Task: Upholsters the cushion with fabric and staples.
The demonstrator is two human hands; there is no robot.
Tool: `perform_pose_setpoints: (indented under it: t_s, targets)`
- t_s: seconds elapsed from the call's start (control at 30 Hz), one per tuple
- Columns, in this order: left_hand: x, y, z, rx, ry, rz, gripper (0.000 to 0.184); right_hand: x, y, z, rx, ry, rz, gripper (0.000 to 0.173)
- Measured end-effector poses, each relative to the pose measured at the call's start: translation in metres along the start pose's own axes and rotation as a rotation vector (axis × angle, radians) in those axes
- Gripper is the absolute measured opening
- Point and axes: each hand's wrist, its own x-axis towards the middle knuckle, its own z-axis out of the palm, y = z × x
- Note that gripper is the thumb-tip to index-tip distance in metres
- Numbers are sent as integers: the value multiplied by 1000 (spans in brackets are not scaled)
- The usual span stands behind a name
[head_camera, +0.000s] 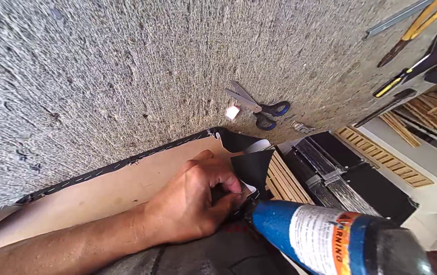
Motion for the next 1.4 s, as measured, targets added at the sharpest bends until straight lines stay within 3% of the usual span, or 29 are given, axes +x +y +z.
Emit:
perform_pose_setpoints:
  t_s: [0.13, 0.27, 0.43, 0.6, 0.67, 0.8, 0.93, 1.03, 1.1, 1.2, 1.27, 1.4]
  targets:
    - [2, 2, -4, 10, 1, 13, 11, -11, 16, -2, 47, 94, 54, 37]
    - [5, 6, -10, 58, -3, 70, 28, -20, 90, 28, -107, 613, 112, 52]
    - [-12, 43, -14, 740, -72, 191, 64, 77, 184, 54, -552, 1331, 240, 63]
    - [-46, 72, -21, 1177, 56, 99, 62, 153, 253, 55, -489, 1554, 277, 60]
    - [-55, 73, -20, 1316, 153, -2, 70, 167, 260, 63, -418, 1578, 231, 62]
    - [-56, 75, -17, 1480, 304, 40, 60, 164, 248, 69, -201, 1516, 58, 68]
    - [-70, 116, 35, 1456, 487, 155, 63, 134, 221, 109, 259, 1435, -450, 57]
    - [-79, 155, 83, 1326, 630, 274, 70, 115, 186, 145, 686, 1096, -963, 83]
    - [-82, 168, 110, 1166, 648, 379, 81, 91, 156, 173, 927, 895, -1181, 80]
    - [-89, 175, 137, 1025, 609, 624, 99, 61, 124, 186, 1233, 873, -1450, 49]
    - [-99, 175, 145, 1016, 600, 817, 94, 44, 114, 185, 1179, 947, -1578, 39]
    - [-138, 173, 153, 1076, 772, 1157, 74, 25, 83, 212, 1164, 963, -1713, 35]
